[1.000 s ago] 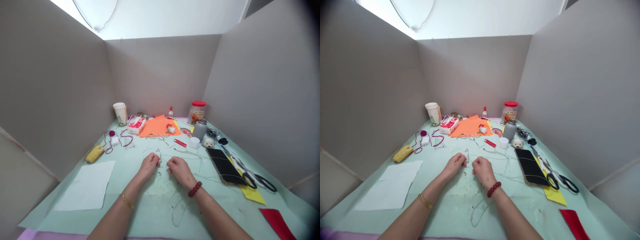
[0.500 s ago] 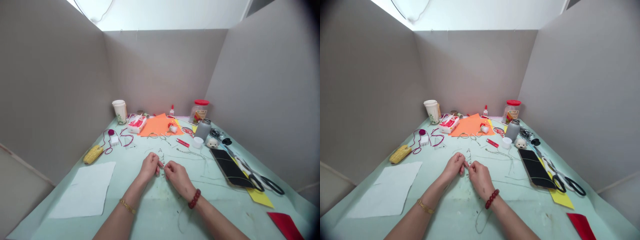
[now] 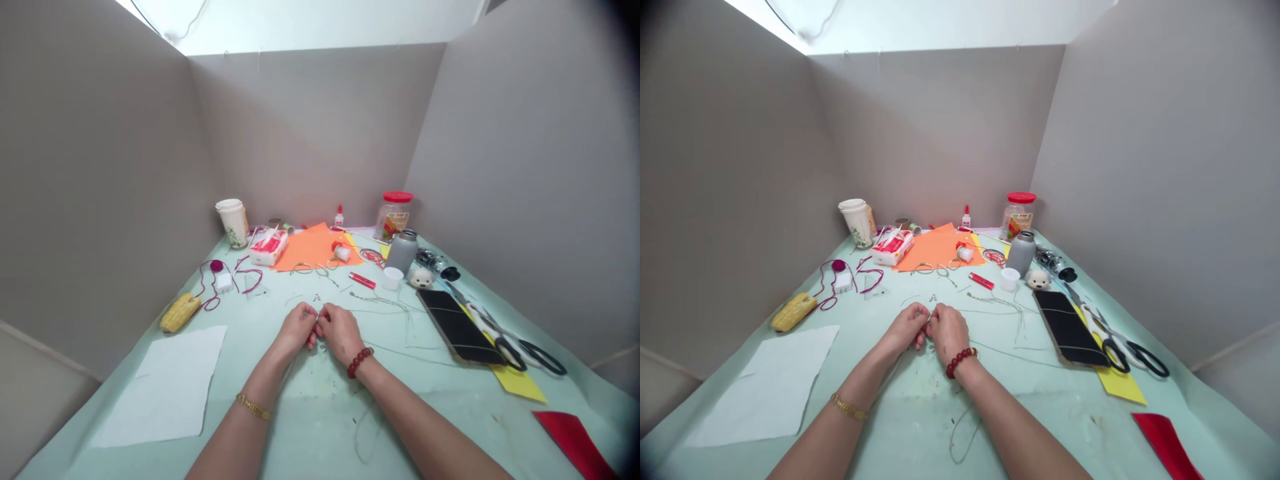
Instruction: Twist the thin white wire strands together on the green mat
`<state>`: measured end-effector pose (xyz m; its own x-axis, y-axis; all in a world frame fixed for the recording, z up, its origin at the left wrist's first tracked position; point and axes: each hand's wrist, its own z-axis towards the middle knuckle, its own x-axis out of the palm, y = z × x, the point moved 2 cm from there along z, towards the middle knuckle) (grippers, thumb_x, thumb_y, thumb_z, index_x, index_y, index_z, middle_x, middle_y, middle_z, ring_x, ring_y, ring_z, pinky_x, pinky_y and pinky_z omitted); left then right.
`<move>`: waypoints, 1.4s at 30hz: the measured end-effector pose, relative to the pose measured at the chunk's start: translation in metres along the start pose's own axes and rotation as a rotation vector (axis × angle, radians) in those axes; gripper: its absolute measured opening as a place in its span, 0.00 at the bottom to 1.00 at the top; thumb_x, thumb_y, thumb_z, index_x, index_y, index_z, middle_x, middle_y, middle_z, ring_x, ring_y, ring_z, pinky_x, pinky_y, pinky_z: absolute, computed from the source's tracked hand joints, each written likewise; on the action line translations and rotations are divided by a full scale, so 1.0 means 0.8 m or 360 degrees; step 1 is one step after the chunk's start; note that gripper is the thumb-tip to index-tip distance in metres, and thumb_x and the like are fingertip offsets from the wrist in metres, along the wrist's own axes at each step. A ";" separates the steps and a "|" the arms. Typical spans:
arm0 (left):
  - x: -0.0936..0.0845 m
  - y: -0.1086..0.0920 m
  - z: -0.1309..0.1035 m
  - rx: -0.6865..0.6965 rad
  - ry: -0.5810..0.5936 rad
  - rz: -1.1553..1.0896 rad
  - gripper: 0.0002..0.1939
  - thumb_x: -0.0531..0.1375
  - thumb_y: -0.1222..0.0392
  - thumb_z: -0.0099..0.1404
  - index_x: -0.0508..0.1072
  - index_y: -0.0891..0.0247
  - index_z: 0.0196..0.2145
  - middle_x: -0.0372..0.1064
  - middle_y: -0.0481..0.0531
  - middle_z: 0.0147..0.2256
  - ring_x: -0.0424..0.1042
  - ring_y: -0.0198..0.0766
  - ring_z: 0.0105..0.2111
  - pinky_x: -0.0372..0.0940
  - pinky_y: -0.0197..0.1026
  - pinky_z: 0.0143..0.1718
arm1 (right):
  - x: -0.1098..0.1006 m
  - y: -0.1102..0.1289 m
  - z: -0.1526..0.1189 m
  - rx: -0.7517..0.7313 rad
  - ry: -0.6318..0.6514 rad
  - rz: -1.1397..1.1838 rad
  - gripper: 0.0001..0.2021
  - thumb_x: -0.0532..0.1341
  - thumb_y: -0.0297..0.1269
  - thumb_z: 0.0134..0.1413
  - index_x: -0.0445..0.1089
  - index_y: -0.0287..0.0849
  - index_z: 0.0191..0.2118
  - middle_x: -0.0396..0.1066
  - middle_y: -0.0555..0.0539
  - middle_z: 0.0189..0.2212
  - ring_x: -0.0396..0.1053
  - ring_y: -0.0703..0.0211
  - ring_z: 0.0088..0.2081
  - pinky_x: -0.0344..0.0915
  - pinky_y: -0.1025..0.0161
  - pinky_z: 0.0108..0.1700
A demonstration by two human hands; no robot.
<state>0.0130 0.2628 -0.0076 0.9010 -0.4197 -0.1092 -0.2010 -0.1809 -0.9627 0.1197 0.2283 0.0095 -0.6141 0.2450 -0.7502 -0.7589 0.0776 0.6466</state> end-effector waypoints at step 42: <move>-0.002 0.001 -0.002 0.0113 -0.0036 -0.0077 0.07 0.51 0.57 0.60 0.60 0.65 0.29 0.65 0.45 0.22 0.57 0.23 0.11 0.53 0.29 0.12 | -0.003 -0.005 -0.004 -0.0053 -0.0063 -0.0189 0.08 0.51 0.29 0.51 0.64 0.40 0.24 0.62 0.49 0.27 0.56 0.67 0.25 0.46 0.67 0.27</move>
<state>0.0109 0.2617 -0.0076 0.9176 -0.3918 -0.0671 -0.1302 -0.1368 -0.9820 0.1233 0.2246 0.0082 -0.5108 0.2738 -0.8149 -0.8331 0.0762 0.5478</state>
